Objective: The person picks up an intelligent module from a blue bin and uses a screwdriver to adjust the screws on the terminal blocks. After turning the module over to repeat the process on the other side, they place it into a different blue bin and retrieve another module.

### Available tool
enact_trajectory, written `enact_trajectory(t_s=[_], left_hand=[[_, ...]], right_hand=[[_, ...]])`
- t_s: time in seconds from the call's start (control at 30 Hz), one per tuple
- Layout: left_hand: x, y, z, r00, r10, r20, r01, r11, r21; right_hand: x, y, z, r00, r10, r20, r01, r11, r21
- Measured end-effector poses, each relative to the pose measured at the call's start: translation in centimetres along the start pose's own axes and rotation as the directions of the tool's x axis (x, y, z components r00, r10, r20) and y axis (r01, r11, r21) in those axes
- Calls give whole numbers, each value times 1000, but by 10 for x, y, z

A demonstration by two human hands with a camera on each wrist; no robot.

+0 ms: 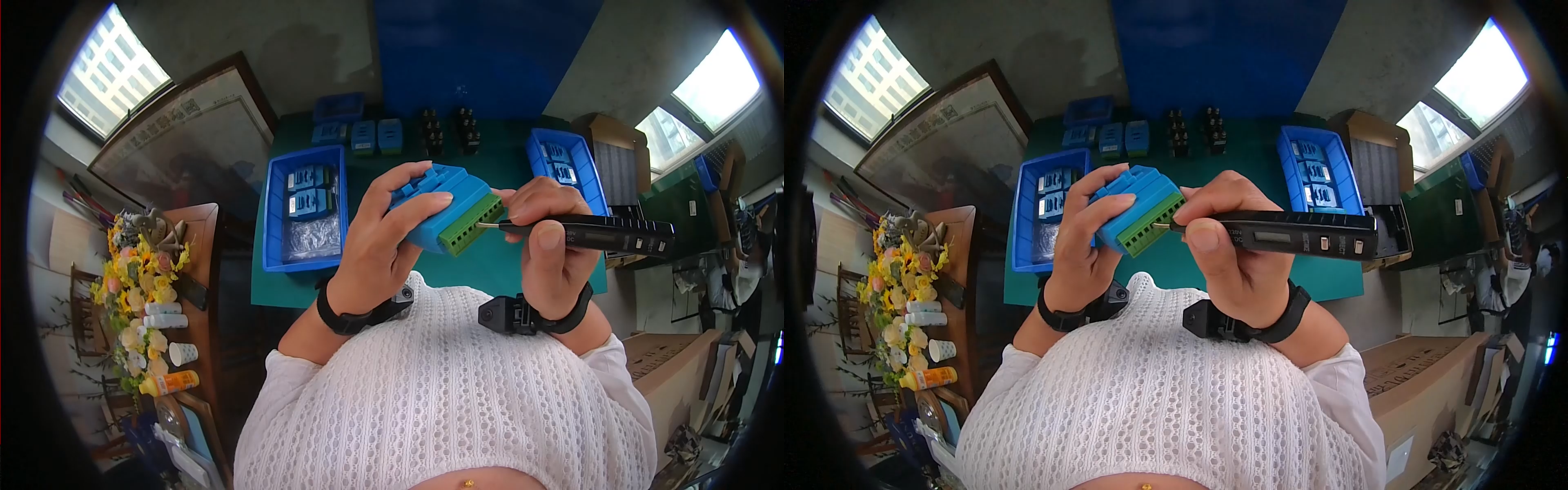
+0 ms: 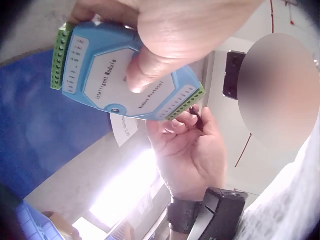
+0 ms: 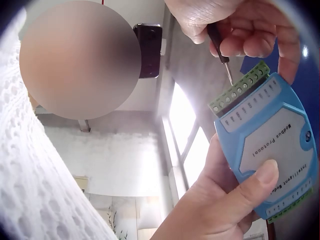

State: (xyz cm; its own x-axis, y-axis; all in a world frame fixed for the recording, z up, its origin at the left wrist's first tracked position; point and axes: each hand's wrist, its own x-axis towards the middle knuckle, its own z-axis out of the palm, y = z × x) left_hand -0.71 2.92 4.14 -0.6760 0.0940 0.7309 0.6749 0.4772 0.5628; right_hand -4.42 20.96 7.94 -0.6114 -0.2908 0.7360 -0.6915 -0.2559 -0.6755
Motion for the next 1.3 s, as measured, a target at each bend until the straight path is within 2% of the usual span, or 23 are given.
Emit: enact_trajectory(t_s=[0.2,0.3,0.4,0.7,0.8,0.9,1.0,1.1,1.3], left_hand=[[1,0,0,1000,-12,-4,12,1000,-6],[2,0,-1,1000,-8,-4,8,1000,4],[2,0,0,1000,-8,-4,8,1000,16],[3,0,0,1000,-8,-10,9,1000,27],[3,-2,0,1000,-1,-11,2,999,32],[2,-2,0,1000,-4,-11,4,999,45],[2,-2,0,1000,-4,-13,5,999,50],[2,-3,0,1000,-5,-16,5,999,52],[1,-3,0,1000,-4,-16,5,998,63]], right_hand=[[-1,2,2,999,36,-39,-31,992,125],[-1,-1,1,998,68,-12,-67,993,93],[1,0,-1,999,-1,32,1,1000,0],[-1,-2,2,994,107,-39,-101,988,121],[1,1,1,1000,29,3,-29,999,21],[1,2,0,999,27,18,-27,1000,0],[1,2,0,999,45,15,-46,998,32],[-1,-2,3,987,153,-42,-146,979,142],[1,1,2,997,65,32,-66,998,24]])
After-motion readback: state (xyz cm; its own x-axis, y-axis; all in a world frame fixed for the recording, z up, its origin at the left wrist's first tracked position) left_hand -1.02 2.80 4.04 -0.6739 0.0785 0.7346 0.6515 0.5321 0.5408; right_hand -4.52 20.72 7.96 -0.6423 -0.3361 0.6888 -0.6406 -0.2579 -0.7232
